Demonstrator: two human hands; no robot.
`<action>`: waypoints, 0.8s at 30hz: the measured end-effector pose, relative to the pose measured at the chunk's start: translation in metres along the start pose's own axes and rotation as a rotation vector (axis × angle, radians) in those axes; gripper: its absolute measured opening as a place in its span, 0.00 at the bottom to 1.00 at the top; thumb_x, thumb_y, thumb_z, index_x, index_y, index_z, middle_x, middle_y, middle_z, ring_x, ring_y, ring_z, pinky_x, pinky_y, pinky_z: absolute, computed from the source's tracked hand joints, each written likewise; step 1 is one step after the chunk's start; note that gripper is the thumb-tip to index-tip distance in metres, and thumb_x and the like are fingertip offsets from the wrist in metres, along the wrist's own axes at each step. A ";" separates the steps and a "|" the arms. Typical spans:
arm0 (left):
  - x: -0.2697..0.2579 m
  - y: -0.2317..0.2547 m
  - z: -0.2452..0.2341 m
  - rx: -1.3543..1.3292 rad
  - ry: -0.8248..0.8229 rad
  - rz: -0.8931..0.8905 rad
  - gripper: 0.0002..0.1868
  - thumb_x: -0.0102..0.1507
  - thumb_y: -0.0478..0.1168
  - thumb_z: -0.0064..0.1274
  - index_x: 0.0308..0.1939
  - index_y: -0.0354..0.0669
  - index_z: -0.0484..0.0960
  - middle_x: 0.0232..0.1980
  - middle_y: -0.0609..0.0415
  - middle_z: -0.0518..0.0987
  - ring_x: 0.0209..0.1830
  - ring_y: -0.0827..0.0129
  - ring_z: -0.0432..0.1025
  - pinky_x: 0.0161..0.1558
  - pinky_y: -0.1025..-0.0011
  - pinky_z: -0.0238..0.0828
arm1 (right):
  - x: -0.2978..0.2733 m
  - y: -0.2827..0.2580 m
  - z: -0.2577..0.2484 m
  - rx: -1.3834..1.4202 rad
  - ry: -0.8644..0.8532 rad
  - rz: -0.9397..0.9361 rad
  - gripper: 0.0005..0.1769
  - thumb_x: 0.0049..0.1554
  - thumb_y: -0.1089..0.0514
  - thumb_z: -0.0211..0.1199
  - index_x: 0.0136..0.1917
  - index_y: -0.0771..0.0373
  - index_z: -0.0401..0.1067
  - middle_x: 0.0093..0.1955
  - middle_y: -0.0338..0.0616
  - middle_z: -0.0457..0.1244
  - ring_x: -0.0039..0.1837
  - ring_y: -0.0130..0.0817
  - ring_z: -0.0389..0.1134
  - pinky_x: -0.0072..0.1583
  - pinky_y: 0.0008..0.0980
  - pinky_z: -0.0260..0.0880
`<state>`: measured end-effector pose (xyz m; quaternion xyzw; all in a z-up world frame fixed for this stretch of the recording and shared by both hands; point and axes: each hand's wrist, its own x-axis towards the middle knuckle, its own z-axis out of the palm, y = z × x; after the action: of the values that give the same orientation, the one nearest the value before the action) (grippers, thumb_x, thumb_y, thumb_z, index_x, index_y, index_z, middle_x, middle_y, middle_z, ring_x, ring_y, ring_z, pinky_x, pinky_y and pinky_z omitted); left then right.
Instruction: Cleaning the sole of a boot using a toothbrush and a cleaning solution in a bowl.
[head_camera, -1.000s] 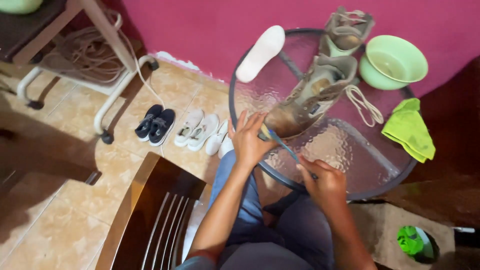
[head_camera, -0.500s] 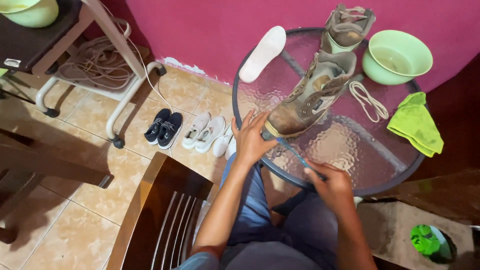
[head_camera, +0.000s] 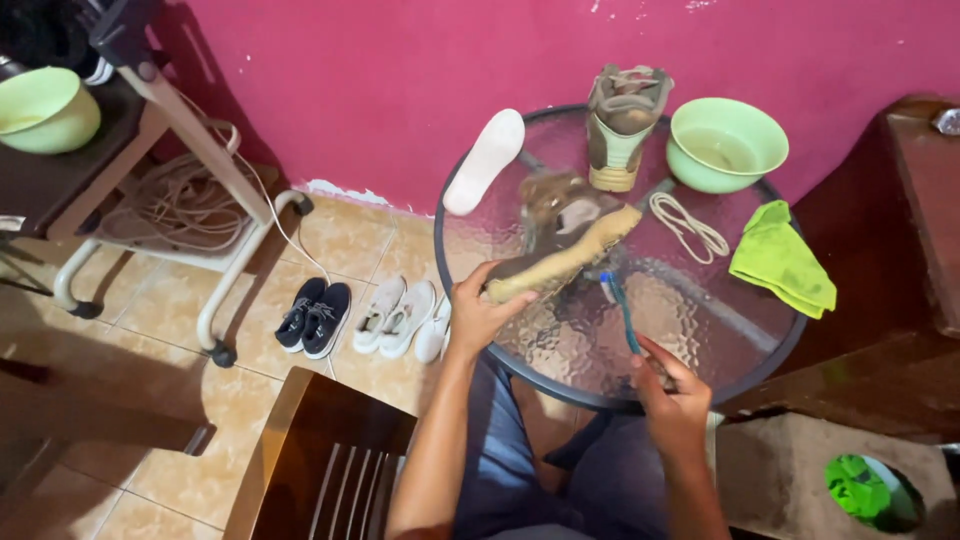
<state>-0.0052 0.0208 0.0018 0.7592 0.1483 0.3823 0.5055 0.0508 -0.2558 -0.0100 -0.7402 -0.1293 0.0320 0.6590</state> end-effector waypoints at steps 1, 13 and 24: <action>0.001 0.003 0.000 0.001 -0.010 -0.001 0.31 0.48 0.54 0.73 0.49 0.42 0.84 0.43 0.62 0.83 0.43 0.81 0.72 0.46 0.78 0.70 | 0.001 0.000 0.009 0.002 0.007 0.006 0.20 0.59 0.55 0.66 0.63 0.61 0.78 0.37 0.31 0.62 0.38 0.18 0.55 0.39 0.23 0.56; 0.002 0.010 -0.002 -0.022 -0.047 -0.071 0.37 0.38 0.40 0.78 0.51 0.49 0.83 0.44 0.43 0.85 0.47 0.47 0.80 0.47 0.57 0.79 | -0.003 -0.036 0.053 -0.285 -0.111 -0.605 0.10 0.54 0.65 0.71 0.50 0.59 0.83 0.36 0.48 0.70 0.40 0.47 0.73 0.44 0.37 0.72; 0.002 0.007 -0.004 0.157 -0.042 0.084 0.33 0.40 0.52 0.77 0.48 0.54 0.83 0.41 0.52 0.87 0.44 0.55 0.81 0.63 0.65 0.62 | -0.009 -0.023 0.077 -0.340 -0.130 -0.654 0.12 0.53 0.62 0.73 0.51 0.54 0.84 0.38 0.41 0.72 0.43 0.41 0.75 0.47 0.34 0.74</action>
<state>-0.0076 0.0219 0.0099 0.8100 0.1351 0.3742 0.4308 0.0222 -0.1809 0.0017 -0.7551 -0.4042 -0.1552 0.4924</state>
